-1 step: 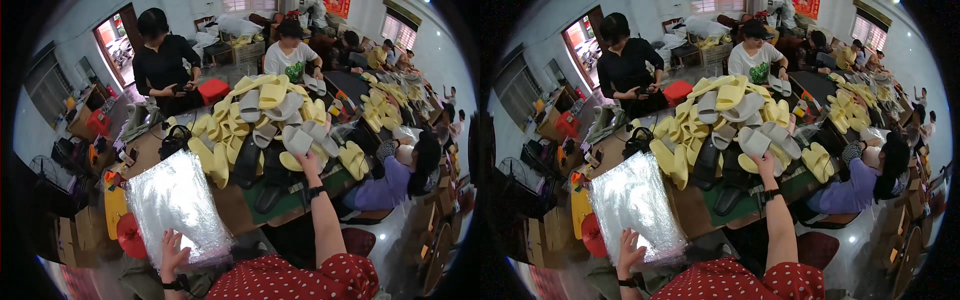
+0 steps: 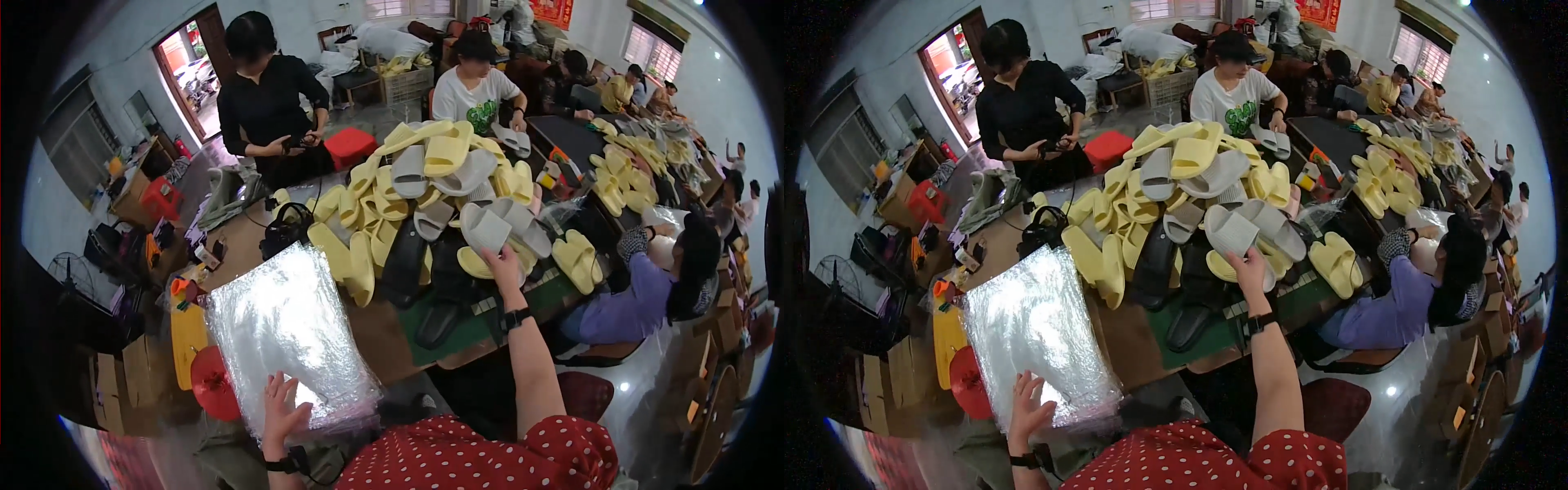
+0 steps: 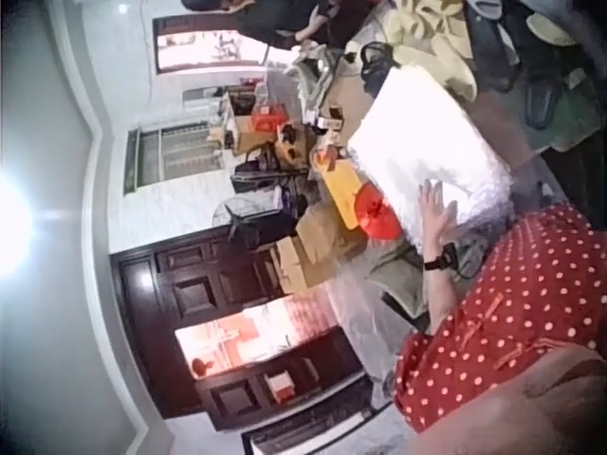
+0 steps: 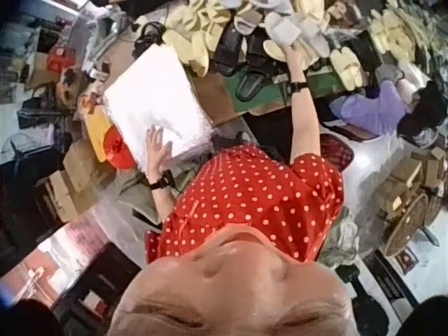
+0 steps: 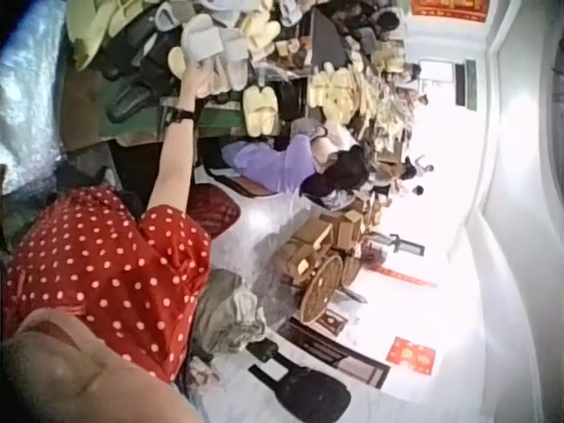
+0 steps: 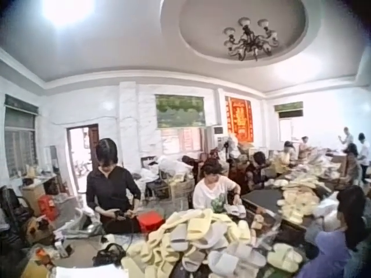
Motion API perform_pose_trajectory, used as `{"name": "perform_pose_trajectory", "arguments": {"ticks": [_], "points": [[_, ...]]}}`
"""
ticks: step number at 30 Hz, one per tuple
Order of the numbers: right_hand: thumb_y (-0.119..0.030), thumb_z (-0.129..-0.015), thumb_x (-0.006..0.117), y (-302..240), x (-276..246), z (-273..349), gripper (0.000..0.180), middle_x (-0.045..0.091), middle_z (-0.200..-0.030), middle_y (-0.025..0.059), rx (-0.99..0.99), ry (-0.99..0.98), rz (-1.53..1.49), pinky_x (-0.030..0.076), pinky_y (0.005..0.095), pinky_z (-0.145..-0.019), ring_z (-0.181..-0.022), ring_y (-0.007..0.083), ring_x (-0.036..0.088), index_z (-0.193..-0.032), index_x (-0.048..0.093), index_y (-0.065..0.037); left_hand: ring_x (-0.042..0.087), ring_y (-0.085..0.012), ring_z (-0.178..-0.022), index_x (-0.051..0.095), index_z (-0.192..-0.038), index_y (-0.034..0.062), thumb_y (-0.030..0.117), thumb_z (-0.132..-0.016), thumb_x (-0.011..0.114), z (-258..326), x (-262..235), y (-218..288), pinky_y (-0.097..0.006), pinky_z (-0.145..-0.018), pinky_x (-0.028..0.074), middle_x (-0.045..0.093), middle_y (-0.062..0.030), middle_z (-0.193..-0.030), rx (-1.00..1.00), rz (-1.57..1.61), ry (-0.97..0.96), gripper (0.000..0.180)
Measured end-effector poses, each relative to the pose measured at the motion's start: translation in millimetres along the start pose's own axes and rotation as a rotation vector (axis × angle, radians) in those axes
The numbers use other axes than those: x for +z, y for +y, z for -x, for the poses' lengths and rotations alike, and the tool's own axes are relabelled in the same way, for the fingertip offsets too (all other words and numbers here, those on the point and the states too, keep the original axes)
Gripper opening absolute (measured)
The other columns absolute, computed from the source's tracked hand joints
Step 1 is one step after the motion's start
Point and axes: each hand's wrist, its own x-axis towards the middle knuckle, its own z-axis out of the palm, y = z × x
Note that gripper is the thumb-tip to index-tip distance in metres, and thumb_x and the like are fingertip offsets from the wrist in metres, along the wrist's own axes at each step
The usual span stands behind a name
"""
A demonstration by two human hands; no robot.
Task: Placing finished sandals into individual plastic bags at a manufacturing workstation.
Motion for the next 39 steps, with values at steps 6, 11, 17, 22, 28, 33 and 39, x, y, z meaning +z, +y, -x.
{"name": "perform_pose_trajectory", "arguments": {"ticks": [6,11,17,22,28,33,39], "points": [[-0.010,-0.094,0.068,-105,20,86,0.033,0.068,-0.106,0.0015,-0.139,-0.094,-0.401,0.046,0.0221,-0.072,-0.083,0.0068,0.059,-0.124,0.061,0.002,0.027,-0.0444,-0.145,0.061,-0.132,0.0142,0.040,-0.072,0.084,-10,-6,3,-0.053,-0.118,0.024,0.039,-0.0216,-0.154,0.055,-0.074,-0.046,0.069],[-0.011,-0.096,0.066,-213,48,178,0.030,0.062,-0.091,-0.0054,-0.196,-0.147,-0.540,0.035,0.0185,-0.058,-0.069,0.0003,0.046,-0.123,0.060,0.001,0.029,-0.0470,-0.144,0.057,-0.138,0.0141,0.053,-0.073,0.080,-15,-14,0,-0.052,-0.116,0.028,0.037,-0.0239,-0.155,0.125,-0.145,-0.108,0.080],[-0.008,-0.096,0.064,-303,110,269,0.033,0.063,-0.098,-0.0023,-0.284,-0.351,-0.627,0.035,0.0164,-0.059,-0.070,0.0000,0.047,-0.127,0.057,0.001,0.028,-0.0472,-0.144,0.052,-0.142,0.0146,0.061,-0.085,0.064,-8,-24,-23,-0.055,-0.115,0.026,0.034,-0.0250,-0.156,0.189,-0.163,-0.184,0.075],[-0.010,-0.095,0.066,-314,189,314,0.031,0.065,-0.102,0.0007,-0.213,-0.493,-0.474,0.042,0.0192,-0.068,-0.078,0.0036,0.054,-0.122,0.060,0.001,0.022,-0.0457,-0.147,0.048,-0.147,0.0187,0.061,-0.093,0.050,-17,-16,-17,-0.056,-0.116,0.021,0.024,-0.0239,-0.160,0.235,-0.175,-0.236,0.068],[-0.014,-0.092,0.068,-232,334,387,0.031,0.067,-0.100,0.0060,-0.122,-0.630,-0.173,0.049,0.0282,-0.079,-0.088,0.0111,0.059,-0.116,0.060,0.003,0.032,-0.0454,-0.140,0.053,-0.138,0.0021,0.055,-0.087,0.060,4,13,-58,-0.056,-0.114,0.023,0.039,-0.0281,-0.150,0.257,-0.108,-0.110,0.074],[-0.009,-0.091,0.066,-156,378,421,0.047,0.066,-0.105,0.0123,-0.288,-0.427,-0.360,0.052,0.0313,-0.073,-0.085,0.0167,0.062,-0.130,0.045,0.004,0.044,-0.0364,-0.132,0.057,-0.130,0.0036,0.049,-0.082,0.069,-4,24,-24,-0.055,-0.113,0.024,0.059,-0.0183,-0.132,0.285,0.612,0.228,0.068],[-0.017,-0.093,0.066,-199,365,448,0.029,0.056,-0.080,0.0055,0.184,-0.589,-0.291,0.042,0.0262,-0.046,-0.056,0.0103,0.051,-0.109,0.050,0.001,0.045,-0.0344,-0.132,0.057,-0.132,0.0053,0.048,-0.083,0.067,3,7,-45,-0.054,-0.114,0.022,0.058,-0.0163,-0.134,0.313,0.397,0.193,0.066]]}}
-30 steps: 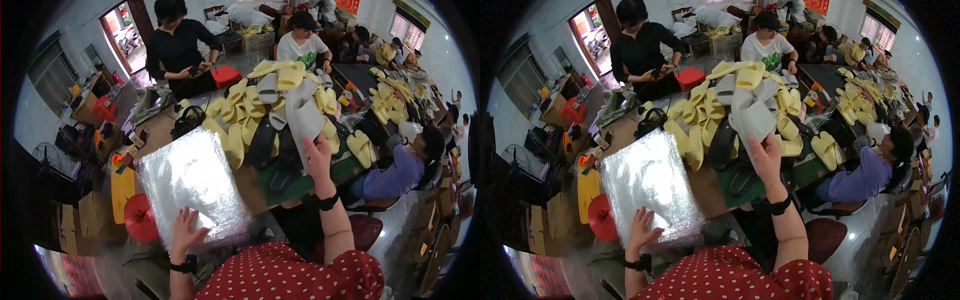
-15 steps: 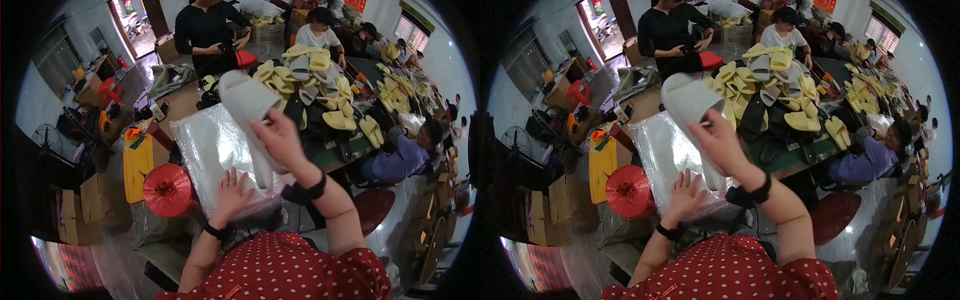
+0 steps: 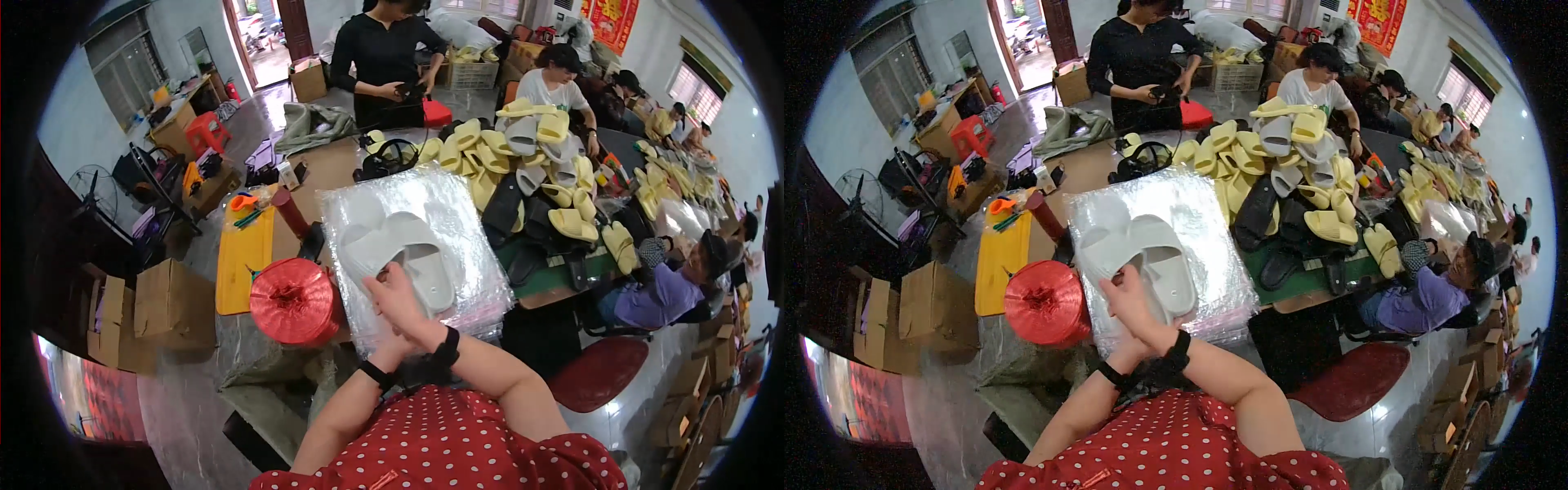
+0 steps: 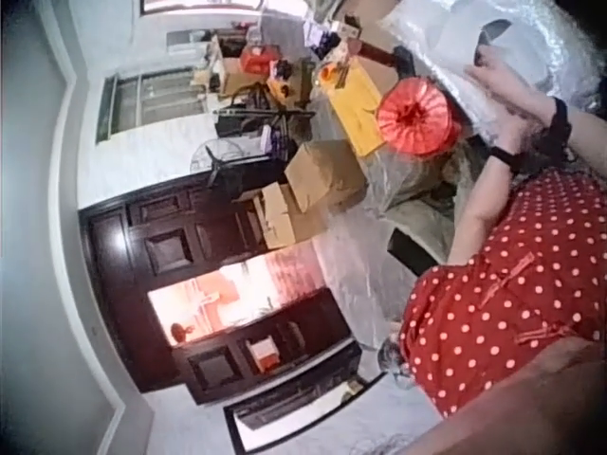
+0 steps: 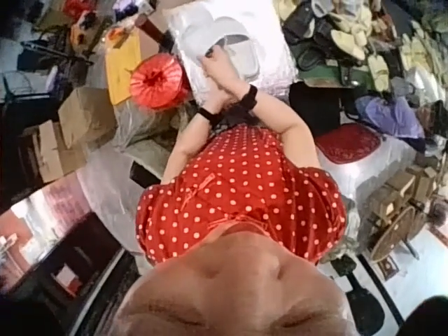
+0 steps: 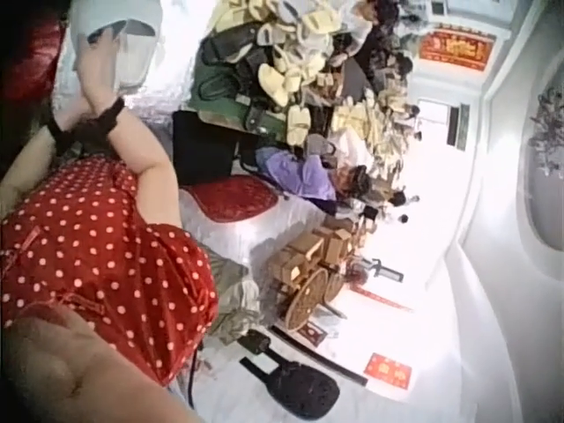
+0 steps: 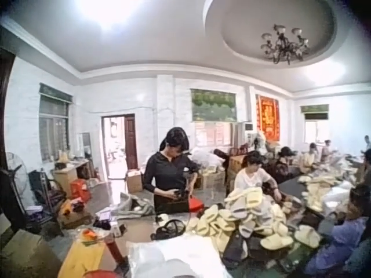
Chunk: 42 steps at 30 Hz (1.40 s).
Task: Placing finished sandals into individual plastic bags at a manufacturing workstation.
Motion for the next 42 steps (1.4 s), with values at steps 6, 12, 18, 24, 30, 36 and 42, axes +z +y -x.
{"name": "perform_pose_trajectory", "arguments": {"ticks": [6,12,18,24,30,36,42], "points": [[-0.013,-0.090,0.067,31,11,-42,0.034,0.059,-0.087,0.0118,-0.043,0.023,0.011,0.049,0.0288,-0.050,-0.058,0.0157,0.059,-0.111,0.049,0.007,0.045,-0.0324,-0.133,0.057,-0.133,0.0070,0.048,-0.085,0.066,0,7,-7,-0.053,-0.114,0.021,0.058,-0.0143,-0.136,0.027,-0.174,-0.146,0.064],[-0.012,-0.088,0.068,35,-32,-64,0.037,0.062,-0.098,0.0194,-0.127,-0.151,0.036,0.055,0.0330,-0.064,-0.075,0.0255,0.066,-0.114,0.049,0.006,0.044,-0.0274,-0.137,0.057,-0.137,0.0147,0.049,-0.089,0.060,5,9,-21,-0.051,-0.115,0.018,0.055,-0.0097,-0.143,-0.181,-0.002,-0.293,0.059],[-0.023,-0.082,0.076,14,-108,-65,0.051,0.054,-0.117,0.0298,-0.598,0.191,0.998,0.053,0.0462,-0.082,-0.095,0.0409,0.062,-0.116,0.053,0.007,0.042,-0.0289,-0.139,0.059,-0.136,0.0206,0.057,-0.089,0.058,6,11,4,-0.051,-0.116,0.018,0.056,-0.0082,-0.143,0.009,-0.433,-0.231,0.059],[-0.040,-0.087,0.067,31,-104,-117,0.042,0.066,-0.092,0.0269,-0.321,-0.052,0.977,0.052,0.0511,-0.075,-0.084,0.0441,0.066,-0.089,0.064,0.002,0.048,-0.0325,-0.133,0.061,-0.132,0.0106,0.052,-0.087,0.062,-7,2,8,-0.054,-0.117,0.018,0.059,-0.0140,-0.137,-0.132,-0.510,-0.459,0.061],[-0.030,-0.089,0.062,21,-106,-120,0.032,0.069,-0.082,0.0224,-0.449,0.146,1.023,0.055,0.0485,-0.070,-0.076,0.0405,0.068,-0.082,0.067,0.001,0.041,-0.0401,-0.136,0.060,-0.134,0.0094,0.051,-0.088,0.061,-15,2,33,-0.056,-0.116,0.017,0.057,-0.0174,-0.138,0.004,-0.547,-0.339,0.062],[-0.031,-0.088,0.059,-6,-149,-55,0.035,0.064,-0.083,0.0260,-0.267,0.263,0.778,0.050,0.0505,-0.074,-0.082,0.0438,0.064,-0.081,0.060,0.003,0.028,-0.0451,-0.144,0.056,-0.139,0.0078,0.053,-0.084,0.065,-4,5,2,-0.056,-0.117,0.016,0.044,-0.0249,-0.148,-0.009,-0.778,-0.460,0.072],[-0.017,-0.092,0.055,17,-216,2,0.023,0.065,-0.076,0.0122,-0.115,0.339,0.243,0.047,0.0401,-0.064,-0.071,0.0238,0.062,-0.082,0.058,0.004,0.030,-0.0505,-0.140,0.044,-0.147,0.0101,0.056,-0.073,0.077,-33,-4,54,-0.060,-0.108,0.031,0.028,-0.0302,-0.155,-0.050,-0.694,-0.430,0.093]]}}
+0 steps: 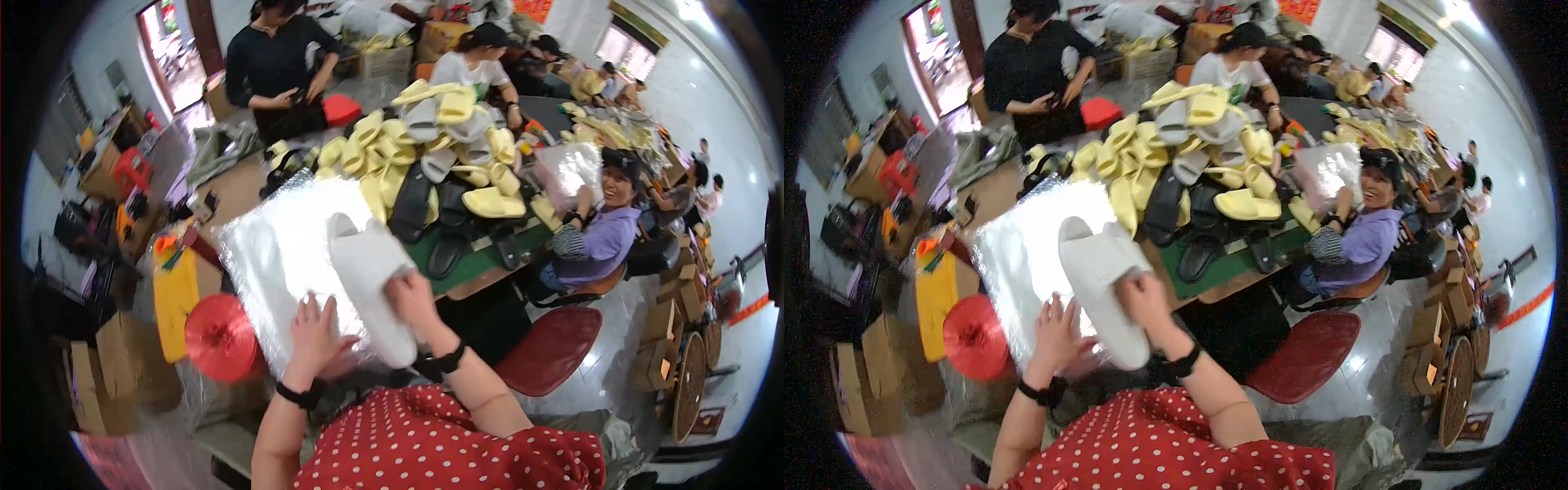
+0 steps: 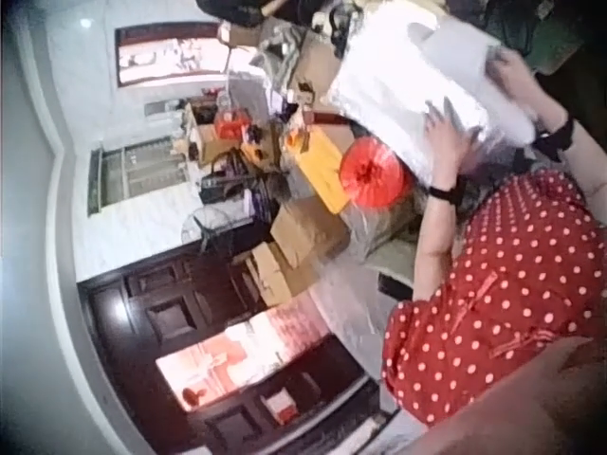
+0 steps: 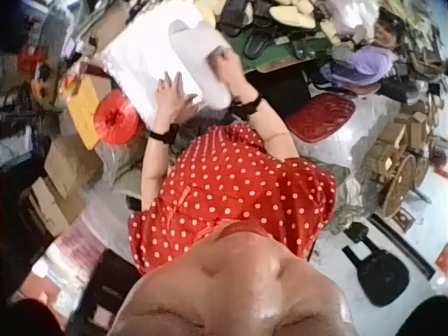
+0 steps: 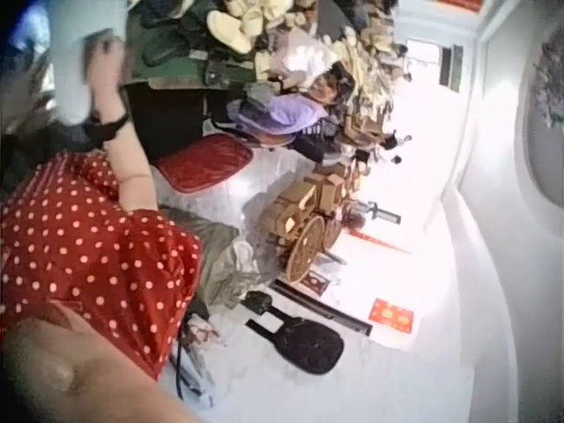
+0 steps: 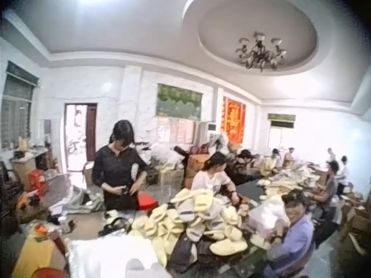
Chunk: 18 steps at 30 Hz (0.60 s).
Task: Placing finished sandals into individual plastic bags at a manufacturing workstation.
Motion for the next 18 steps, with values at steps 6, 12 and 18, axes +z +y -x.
{"name": "perform_pose_trajectory", "arguments": {"ticks": [6,12,18], "points": [[-0.016,-0.094,0.055,17,-95,40,0.032,0.069,-0.106,0.0105,0.023,0.111,-0.252,0.053,0.0311,-0.081,-0.094,0.0168,0.066,-0.116,0.063,0.005,0.035,-0.0493,-0.138,0.048,-0.144,0.0129,0.042,-0.077,0.078,9,-16,-38,-0.054,-0.109,0.035,0.036,-0.0298,-0.151,0.211,0.155,0.015,0.079],[-0.021,-0.094,0.056,-4,-115,79,0.041,0.068,-0.114,0.0102,-0.055,0.161,-0.232,0.053,0.0315,-0.088,-0.101,0.0197,0.067,-0.125,0.057,0.005,0.052,-0.0476,-0.124,0.065,-0.124,0.0084,0.020,-0.098,0.052,8,-8,-39,-0.050,-0.103,0.043,0.055,-0.0271,-0.132,0.207,0.336,0.158,0.032],[-0.007,-0.079,0.064,-38,-72,89,0.033,0.071,-0.098,0.0196,-0.404,-0.234,0.395,0.054,0.0366,-0.077,-0.089,0.0349,0.071,-0.111,0.068,-0.003,0.065,-0.0362,-0.105,0.068,-0.119,0.0035,0.022,-0.100,0.053,-1,-3,-37,-0.040,-0.092,0.050,0.068,-0.0216,-0.107,-0.091,0.769,0.246,0.030]]}}
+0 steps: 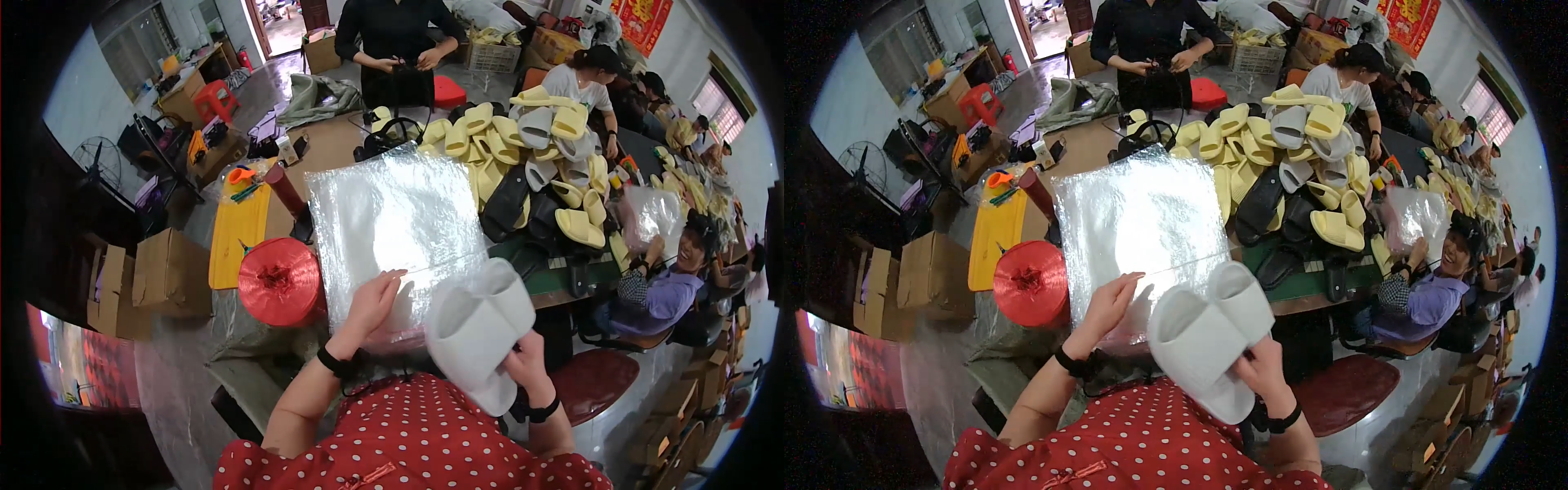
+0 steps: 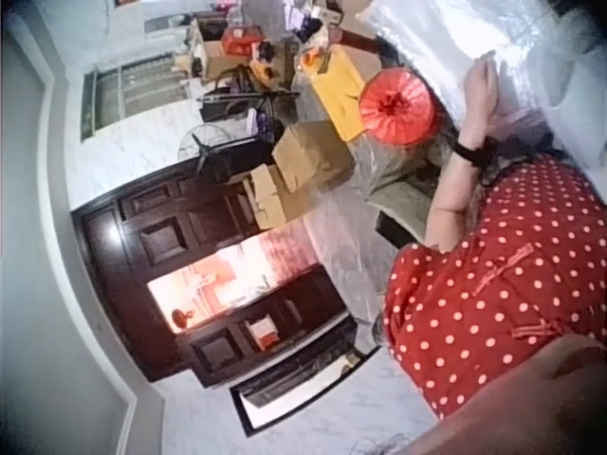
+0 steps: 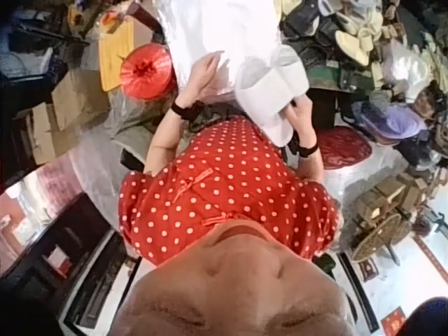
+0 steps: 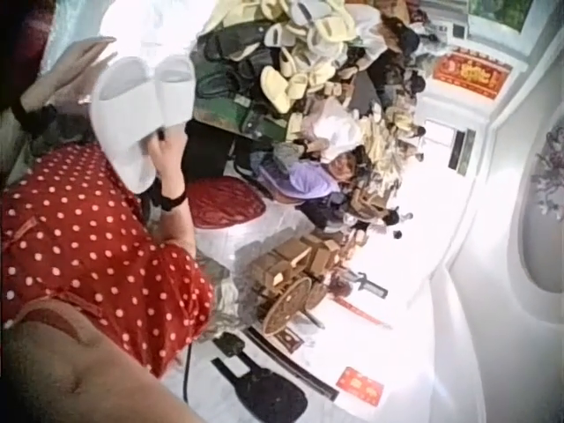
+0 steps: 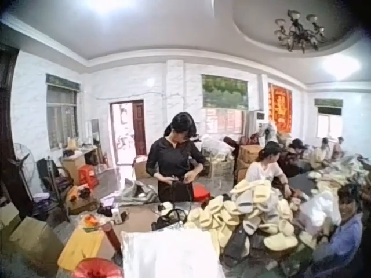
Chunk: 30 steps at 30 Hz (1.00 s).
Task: Placing finished sandals into individual plastic bags at a manufacturing workstation.
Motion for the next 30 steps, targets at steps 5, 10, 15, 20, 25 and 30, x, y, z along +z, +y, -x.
{"name": "perform_pose_trajectory", "arguments": {"ticks": [5,10,15,20,25,30], "points": [[-0.011,-0.079,0.067,-8,15,-2,0.030,0.068,-0.086,0.0187,0.024,-0.115,0.101,0.054,0.0391,-0.066,-0.073,0.0355,0.069,-0.107,0.068,-0.004,0.070,-0.0259,-0.096,0.071,-0.112,0.0026,0.023,-0.098,0.059,-7,0,-6,-0.033,-0.086,0.052,0.072,-0.0167,-0.102,-0.090,0.154,-0.019,0.027],[-0.014,-0.079,0.068,-14,4,4,0.021,0.066,-0.076,0.0165,0.051,0.090,0.208,0.050,0.0415,-0.058,-0.063,0.0359,0.064,-0.097,0.068,-0.003,0.070,-0.0199,-0.091,0.073,-0.108,0.0024,0.021,-0.095,0.064,-6,-1,-10,-0.031,-0.083,0.053,0.074,-0.0126,-0.102,-0.127,0.235,-0.015,0.024],[-0.023,-0.080,0.071,-25,9,19,0.022,0.063,-0.073,0.0150,-0.044,-0.051,0.471,0.049,0.0467,-0.059,-0.064,0.0357,0.063,-0.089,0.066,-0.004,0.070,-0.0185,-0.089,0.073,-0.106,0.0017,0.021,-0.092,0.070,-7,-1,0,-0.031,-0.079,0.054,0.074,-0.0128,-0.098,-0.061,0.085,0.024,0.024],[-0.033,-0.087,0.066,-27,32,9,0.029,0.062,-0.074,0.0151,-0.117,-0.155,0.557,0.052,0.0456,-0.059,-0.067,0.0341,0.065,-0.081,0.064,-0.005,0.065,-0.0167,-0.103,0.065,-0.124,-0.0001,0.019,-0.101,0.054,1,-2,3,-0.029,-0.092,0.049,0.070,-0.0126,-0.114,-0.094,0.391,-0.202,0.032],[-0.030,-0.091,0.062,-17,42,1,0.027,0.063,-0.075,0.0152,-0.076,-0.188,0.637,0.053,0.0455,-0.059,-0.067,0.0340,0.065,-0.081,0.064,-0.005,0.061,-0.0314,-0.117,0.058,-0.136,0.0060,0.019,-0.101,0.049,9,-2,5,-0.035,-0.102,0.046,0.063,-0.0181,-0.130,0.017,0.279,-0.202,0.038],[-0.029,-0.092,0.060,-24,54,-12,0.028,0.063,-0.075,0.0158,-0.068,-0.195,0.562,0.053,0.0466,-0.060,-0.068,0.0353,0.065,-0.081,0.064,-0.004,0.031,-0.0426,-0.143,0.053,-0.143,0.0162,0.018,-0.098,0.046,17,-3,49,-0.054,-0.117,0.024,0.042,-0.0178,-0.152,0.516,-0.410,-0.318,0.046]]}}
